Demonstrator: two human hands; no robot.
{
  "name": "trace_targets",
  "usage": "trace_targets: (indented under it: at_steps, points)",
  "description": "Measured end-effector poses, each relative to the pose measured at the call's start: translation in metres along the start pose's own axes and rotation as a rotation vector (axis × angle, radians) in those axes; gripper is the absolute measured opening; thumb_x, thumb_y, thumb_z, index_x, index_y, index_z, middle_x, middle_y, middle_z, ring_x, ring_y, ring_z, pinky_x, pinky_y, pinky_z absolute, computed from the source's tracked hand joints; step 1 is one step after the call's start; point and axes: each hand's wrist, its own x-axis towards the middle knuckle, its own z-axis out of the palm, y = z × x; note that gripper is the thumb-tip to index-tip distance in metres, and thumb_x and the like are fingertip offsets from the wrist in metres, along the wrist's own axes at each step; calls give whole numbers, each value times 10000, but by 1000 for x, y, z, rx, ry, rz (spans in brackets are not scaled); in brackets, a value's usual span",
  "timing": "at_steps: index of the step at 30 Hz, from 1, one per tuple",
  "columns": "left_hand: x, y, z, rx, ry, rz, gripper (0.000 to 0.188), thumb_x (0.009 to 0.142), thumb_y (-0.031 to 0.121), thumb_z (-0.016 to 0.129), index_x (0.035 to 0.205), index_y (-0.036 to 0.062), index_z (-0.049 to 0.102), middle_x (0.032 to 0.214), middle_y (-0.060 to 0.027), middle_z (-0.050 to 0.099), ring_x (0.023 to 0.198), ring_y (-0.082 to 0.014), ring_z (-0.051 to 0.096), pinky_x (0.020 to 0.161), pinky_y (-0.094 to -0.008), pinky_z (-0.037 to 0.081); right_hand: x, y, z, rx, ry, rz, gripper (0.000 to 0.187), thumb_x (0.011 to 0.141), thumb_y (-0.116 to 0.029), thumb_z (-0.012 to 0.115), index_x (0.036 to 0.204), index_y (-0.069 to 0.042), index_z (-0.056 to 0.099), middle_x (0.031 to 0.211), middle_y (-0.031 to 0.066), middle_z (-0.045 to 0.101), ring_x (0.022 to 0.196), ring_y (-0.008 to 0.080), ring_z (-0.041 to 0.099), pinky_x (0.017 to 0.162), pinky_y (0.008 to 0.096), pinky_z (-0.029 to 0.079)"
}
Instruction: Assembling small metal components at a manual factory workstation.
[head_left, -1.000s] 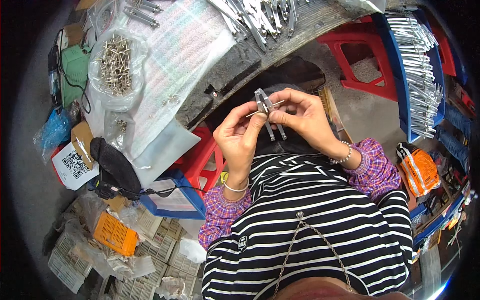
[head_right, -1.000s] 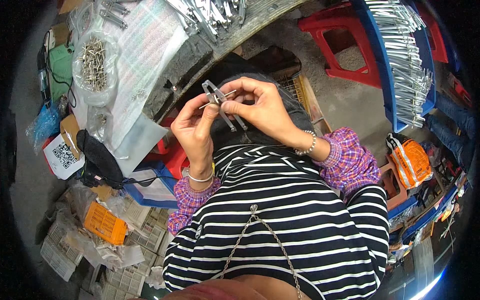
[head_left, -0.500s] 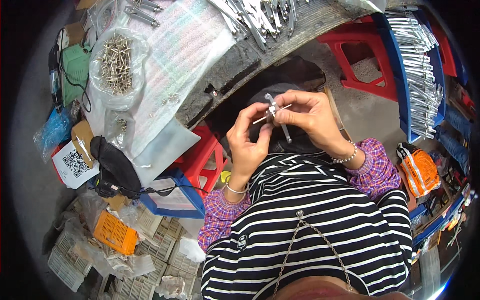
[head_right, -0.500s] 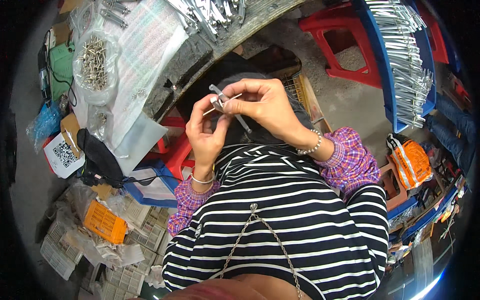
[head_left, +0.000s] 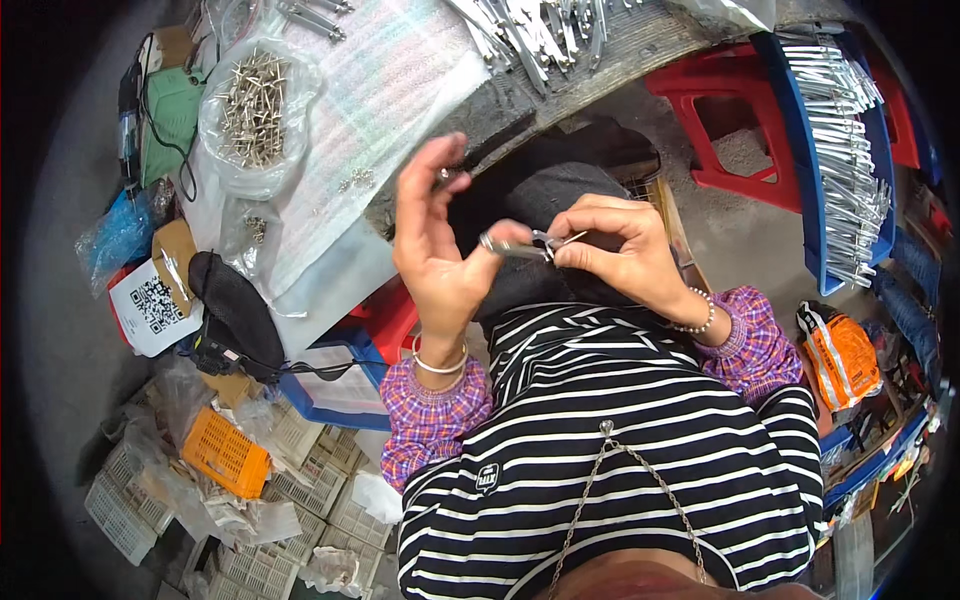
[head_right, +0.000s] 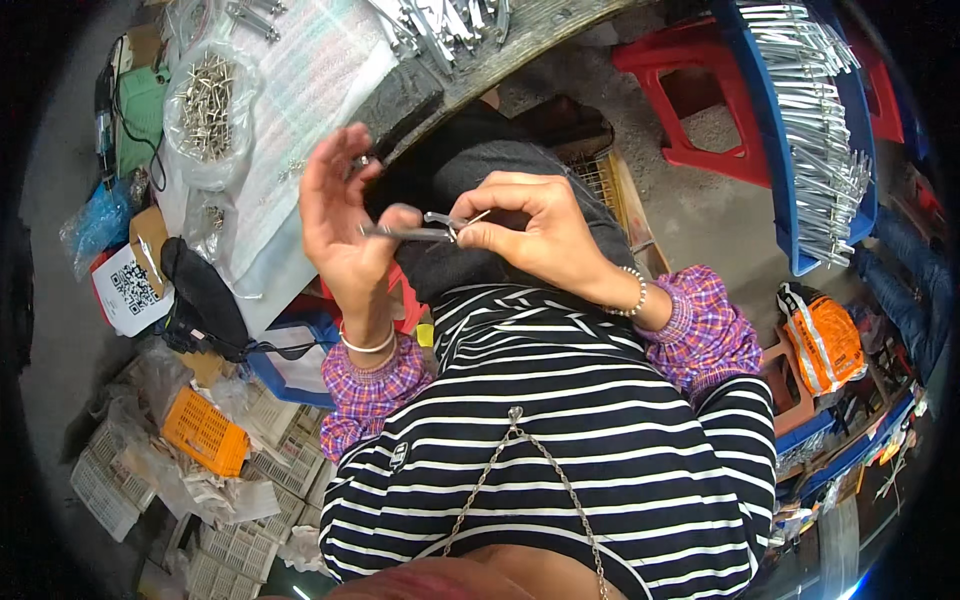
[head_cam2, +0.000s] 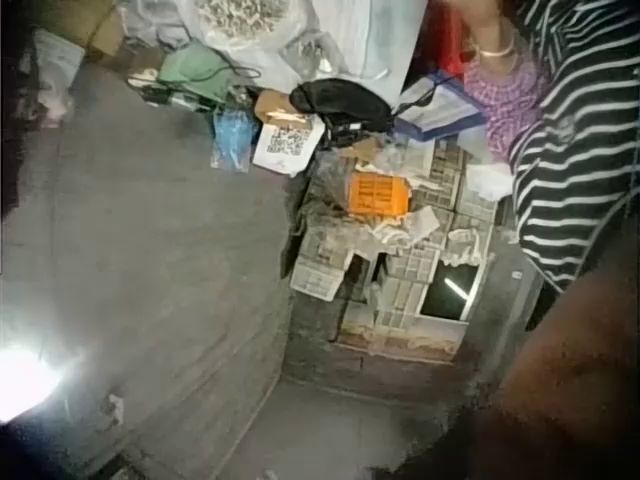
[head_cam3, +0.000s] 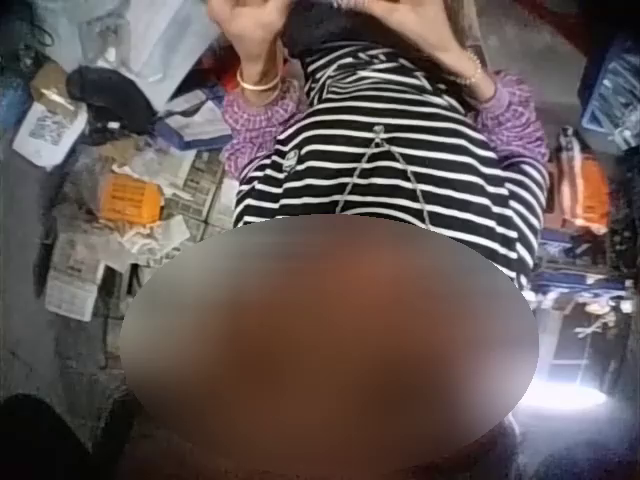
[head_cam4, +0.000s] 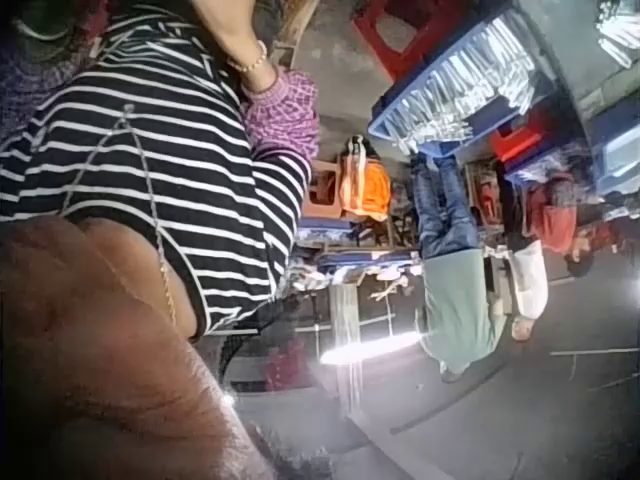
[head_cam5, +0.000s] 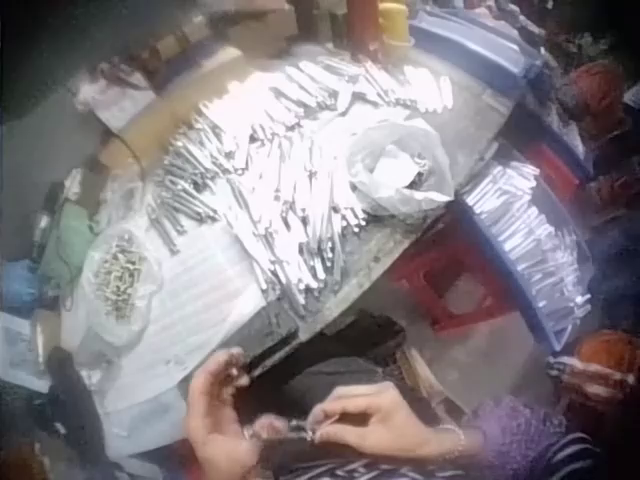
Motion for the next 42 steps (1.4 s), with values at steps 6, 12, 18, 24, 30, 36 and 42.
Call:
trace_targets:
  at_steps: [6,12,18,24,30,36,42]
  points:
    - [-24,8,8,-28,-234,-233,776,629,48,793,1299,7,404,1184,-102,521,1033,-157,531,878,-283,423,4,1,-2,21,113,3,190,735,-52,711,893,37,656,819,59,624,736,109,581,630,224,453]
    - [-38,-7,16,-192,-260,-366,669,722,-69,674,1313,-25,365,1118,-94,561,1013,-146,551,864,-262,447,6,-8,-4,68,155,49,191,732,-27,711,906,34,658,836,44,613,766,101,571,646,210,457]
    - [-43,-12,20,95,-218,-130,368,684,-60,635,1043,-18,566,899,-134,625,821,-220,641,721,-283,500,-4,-7,8,149,243,-4,208,735,31,690,937,54,646,869,75,603,785,124,578,674,223,467]
    - [-50,-9,30,245,-62,19,327,673,-92,592,991,-27,553,853,-141,604,748,-255,610,687,-316,486,-5,1,18,245,306,9,222,759,26,669,976,40,622,885,77,611,802,133,592,726,223,473]
    - [-47,-16,30,358,-71,107,347,655,-114,567,989,-21,550,855,-150,598,763,-292,599,682,-336,481,-5,11,16,628,261,261,211,805,-10,649,1004,36,596,905,70,639,796,116,615,734,231,500]
    - [-35,-21,17,424,-128,219,302,601,-94,566,885,7,580,821,-134,585,776,-308,567,694,-372,466,-11,-4,13,715,92,346,205,806,-18,650,995,52,616,847,67,645,718,100,596,660,222,495]
    - [-14,-18,-3,493,23,278,243,585,-83,626,796,37,610,948,-115,578,908,-277,547,776,-352,453,-12,-7,9,661,-21,386,207,792,-46,673,964,55,617,846,49,629,768,91,593,701,213,485]
